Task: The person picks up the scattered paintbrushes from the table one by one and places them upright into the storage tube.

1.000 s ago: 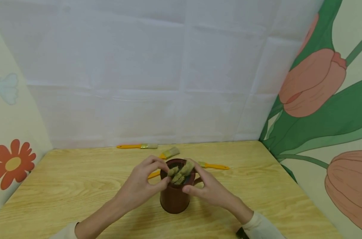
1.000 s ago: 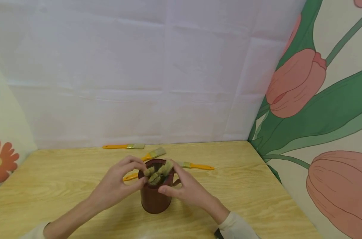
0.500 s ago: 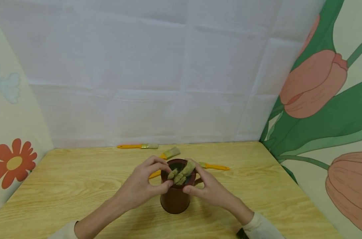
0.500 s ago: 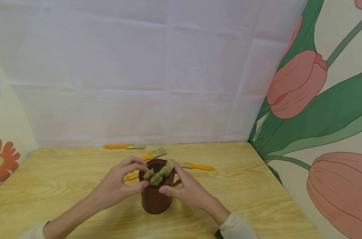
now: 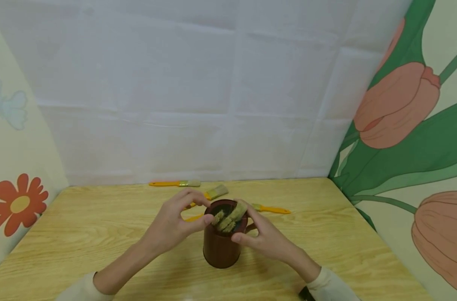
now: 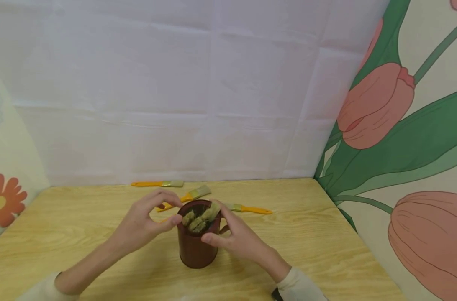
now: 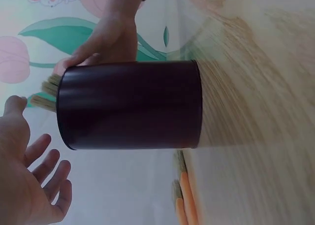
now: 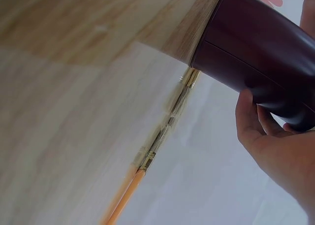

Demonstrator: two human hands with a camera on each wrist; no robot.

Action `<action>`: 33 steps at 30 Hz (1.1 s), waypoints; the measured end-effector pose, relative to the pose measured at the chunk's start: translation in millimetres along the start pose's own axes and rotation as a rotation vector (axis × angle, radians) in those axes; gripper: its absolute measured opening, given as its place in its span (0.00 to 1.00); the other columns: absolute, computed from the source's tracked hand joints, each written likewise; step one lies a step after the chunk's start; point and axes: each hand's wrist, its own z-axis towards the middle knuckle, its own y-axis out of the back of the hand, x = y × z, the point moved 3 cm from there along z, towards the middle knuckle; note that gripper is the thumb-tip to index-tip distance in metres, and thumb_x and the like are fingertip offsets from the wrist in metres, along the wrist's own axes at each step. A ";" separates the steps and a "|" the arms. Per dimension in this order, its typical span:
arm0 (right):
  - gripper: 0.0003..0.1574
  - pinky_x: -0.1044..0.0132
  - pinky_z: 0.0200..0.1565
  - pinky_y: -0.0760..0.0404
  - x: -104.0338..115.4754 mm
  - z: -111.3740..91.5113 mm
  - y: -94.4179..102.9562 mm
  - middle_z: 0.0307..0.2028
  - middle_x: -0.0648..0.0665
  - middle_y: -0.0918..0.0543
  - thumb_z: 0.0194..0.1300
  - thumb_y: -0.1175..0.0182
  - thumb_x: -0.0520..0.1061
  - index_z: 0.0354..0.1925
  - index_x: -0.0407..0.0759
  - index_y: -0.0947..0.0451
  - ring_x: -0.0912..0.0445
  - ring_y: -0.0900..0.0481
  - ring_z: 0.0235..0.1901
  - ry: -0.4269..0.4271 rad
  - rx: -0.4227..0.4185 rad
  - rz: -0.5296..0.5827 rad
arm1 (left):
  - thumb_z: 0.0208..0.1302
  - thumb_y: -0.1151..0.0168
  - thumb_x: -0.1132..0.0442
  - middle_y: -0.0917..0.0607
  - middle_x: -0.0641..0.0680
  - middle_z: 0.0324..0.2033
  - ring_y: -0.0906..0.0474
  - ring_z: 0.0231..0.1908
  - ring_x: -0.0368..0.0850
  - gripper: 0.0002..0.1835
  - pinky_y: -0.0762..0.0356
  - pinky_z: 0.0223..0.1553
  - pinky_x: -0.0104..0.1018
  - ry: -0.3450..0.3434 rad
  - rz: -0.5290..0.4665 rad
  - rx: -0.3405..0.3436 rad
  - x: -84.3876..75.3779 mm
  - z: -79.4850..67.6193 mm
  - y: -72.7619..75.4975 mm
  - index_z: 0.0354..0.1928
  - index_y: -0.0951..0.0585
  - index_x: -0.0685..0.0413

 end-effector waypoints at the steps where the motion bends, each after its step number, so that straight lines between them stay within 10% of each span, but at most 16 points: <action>1: 0.46 0.49 0.52 0.21 0.0 -0.1 0.0 0.70 0.55 0.34 0.75 0.41 0.59 0.80 0.68 0.54 0.55 0.25 0.59 0.001 -0.001 -0.002 | 0.66 0.28 0.48 0.20 0.39 0.50 0.22 0.49 0.40 0.11 0.20 0.47 0.50 0.005 -0.004 -0.009 2.8 0.7 0.6 0.46 0.15 0.41; 15: 0.46 0.50 0.54 0.21 0.7 0.3 0.4 0.71 0.57 0.34 0.75 0.40 0.60 0.80 0.69 0.53 0.57 0.26 0.61 0.006 -0.006 -0.033 | 0.74 0.40 0.44 0.18 0.49 0.47 0.19 0.47 0.47 0.19 0.19 0.47 0.48 0.234 0.043 0.054 68.5 2.5 -4.7 0.56 0.19 0.48; 33: 0.46 0.51 0.52 0.20 -1.5 3.0 0.6 0.67 0.55 0.30 0.74 0.42 0.66 0.79 0.69 0.52 0.56 0.24 0.59 0.010 0.018 0.008 | 0.74 0.37 0.61 0.18 0.59 0.51 0.19 0.48 0.55 0.15 0.20 0.48 0.53 0.237 0.103 0.123 101.6 6.7 0.4 0.58 0.20 0.58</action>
